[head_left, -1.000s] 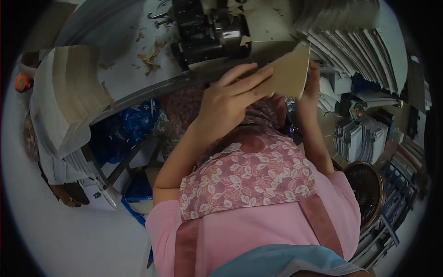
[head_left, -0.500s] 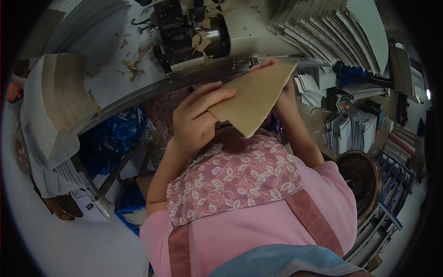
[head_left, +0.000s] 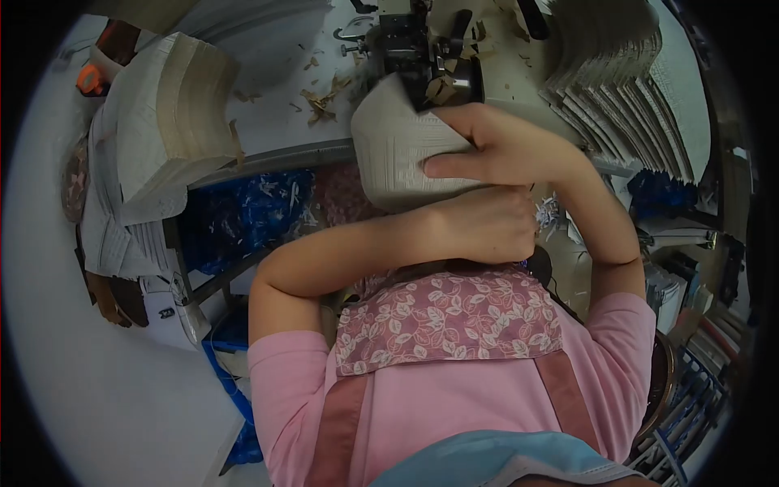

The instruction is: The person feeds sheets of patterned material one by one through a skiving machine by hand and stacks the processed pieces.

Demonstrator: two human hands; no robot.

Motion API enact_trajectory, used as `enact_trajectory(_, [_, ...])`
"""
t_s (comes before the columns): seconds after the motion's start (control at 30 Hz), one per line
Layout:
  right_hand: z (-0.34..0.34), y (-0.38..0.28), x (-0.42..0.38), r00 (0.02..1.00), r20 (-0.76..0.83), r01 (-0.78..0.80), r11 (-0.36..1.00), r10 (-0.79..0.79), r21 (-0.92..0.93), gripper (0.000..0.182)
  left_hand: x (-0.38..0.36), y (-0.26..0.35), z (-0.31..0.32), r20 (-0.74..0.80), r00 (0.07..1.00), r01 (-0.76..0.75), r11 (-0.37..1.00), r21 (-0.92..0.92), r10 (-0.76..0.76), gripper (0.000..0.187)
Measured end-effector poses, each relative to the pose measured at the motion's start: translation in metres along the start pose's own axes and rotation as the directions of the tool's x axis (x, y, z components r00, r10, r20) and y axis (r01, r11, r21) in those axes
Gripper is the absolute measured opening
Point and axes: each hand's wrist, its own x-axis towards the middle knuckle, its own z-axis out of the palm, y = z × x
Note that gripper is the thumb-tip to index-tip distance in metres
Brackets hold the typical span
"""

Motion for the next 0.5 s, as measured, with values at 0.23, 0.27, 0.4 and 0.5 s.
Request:
enact_trajectory(0.23, [0.045, 0.039, -0.018, 0.859, -0.497, 0.311, 0.899, -0.127, 0.308, 0.033, -0.132, 0.012, 0.038, -0.794, 0.295, 0.436, 0.814, -0.383, -0.531, 0.021])
enact_trajectory(0.27, [0.055, 0.041, -0.013, 0.858, -0.500, 0.346, 0.852, -0.118, 0.393, 0.034, -0.135, 0.014, 0.026, -0.590, 0.129, 0.444, 0.578, -0.684, -0.797, 0.021])
enact_trajectory(0.4, [0.094, 0.068, 0.020, 0.777, -0.616, 0.189, 0.885, 0.131, 0.426, 0.039, -0.146, 0.006, 0.017, 0.093, -0.075, 0.141, -0.103, -0.985, -0.993, 0.023])
enact_trajectory(0.5, [0.094, 0.076, 0.026, 0.721, -0.679, -0.050, 0.988, 0.136, 0.145, 0.035, -0.151, 0.001, 0.021, 0.020, -0.182, 0.315, -0.077, -0.946, -0.983, 0.031])
